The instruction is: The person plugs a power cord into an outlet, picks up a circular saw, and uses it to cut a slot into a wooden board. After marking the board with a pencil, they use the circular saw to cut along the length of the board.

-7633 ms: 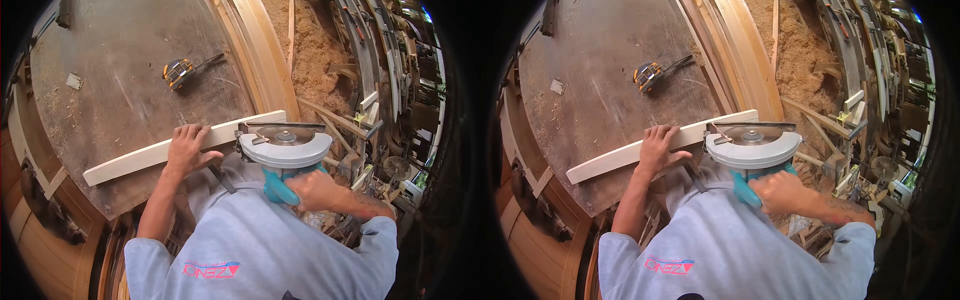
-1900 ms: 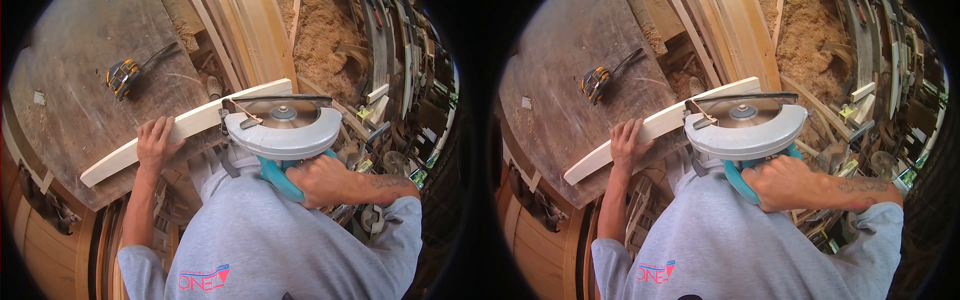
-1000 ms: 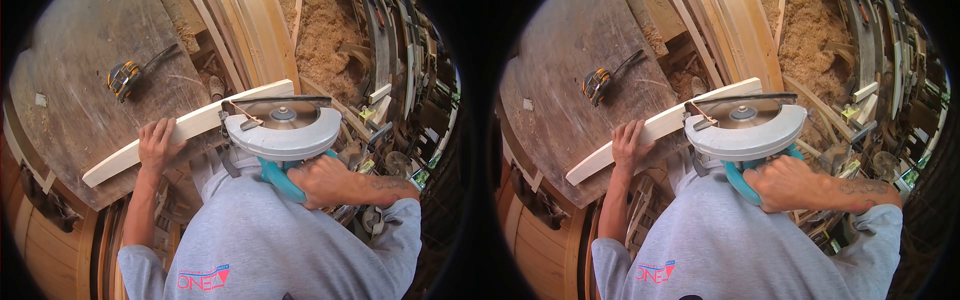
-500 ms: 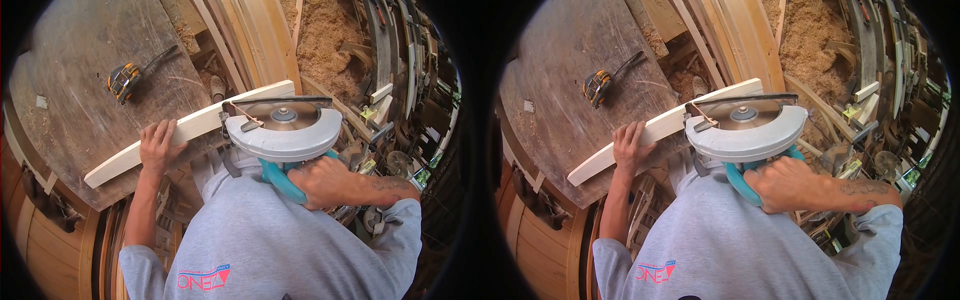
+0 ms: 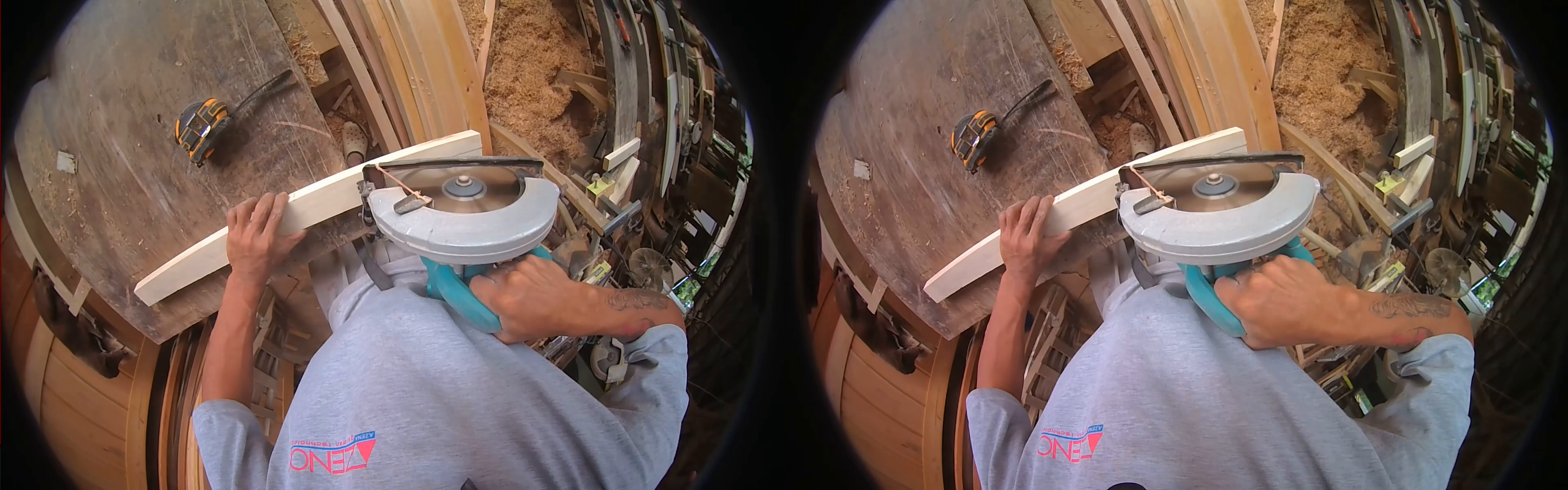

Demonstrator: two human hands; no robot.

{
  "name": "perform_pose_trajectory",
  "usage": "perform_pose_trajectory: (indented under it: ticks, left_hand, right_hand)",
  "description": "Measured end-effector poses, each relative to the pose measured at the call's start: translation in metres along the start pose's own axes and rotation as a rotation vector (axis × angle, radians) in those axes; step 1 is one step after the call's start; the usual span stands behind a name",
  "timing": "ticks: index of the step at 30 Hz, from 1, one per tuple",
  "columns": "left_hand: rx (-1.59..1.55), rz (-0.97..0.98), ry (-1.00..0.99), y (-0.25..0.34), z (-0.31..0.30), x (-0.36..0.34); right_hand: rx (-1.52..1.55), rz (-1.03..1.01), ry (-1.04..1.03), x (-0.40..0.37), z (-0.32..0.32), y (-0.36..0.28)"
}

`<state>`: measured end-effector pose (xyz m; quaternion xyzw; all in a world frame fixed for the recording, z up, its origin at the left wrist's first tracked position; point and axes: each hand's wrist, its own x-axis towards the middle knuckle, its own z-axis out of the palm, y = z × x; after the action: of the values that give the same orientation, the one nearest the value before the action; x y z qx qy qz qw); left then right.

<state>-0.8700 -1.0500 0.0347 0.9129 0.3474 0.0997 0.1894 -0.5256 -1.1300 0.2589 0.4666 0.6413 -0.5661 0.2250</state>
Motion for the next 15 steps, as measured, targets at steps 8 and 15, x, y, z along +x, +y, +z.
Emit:
perform_pose_trajectory:
  ticks: [8, 15]
  left_hand:
    - [-0.002, 0.003, -0.021, -0.0005, 0.0001, -0.0010]
    - [-0.014, 0.001, -0.017, 0.0000, -0.0011, -0.0004]
  right_hand:
    - [0.020, 0.018, -0.042, 0.0006, -0.0020, -0.0005]
    - [0.000, 0.000, -0.017, 0.0004, -0.0012, 0.0003]
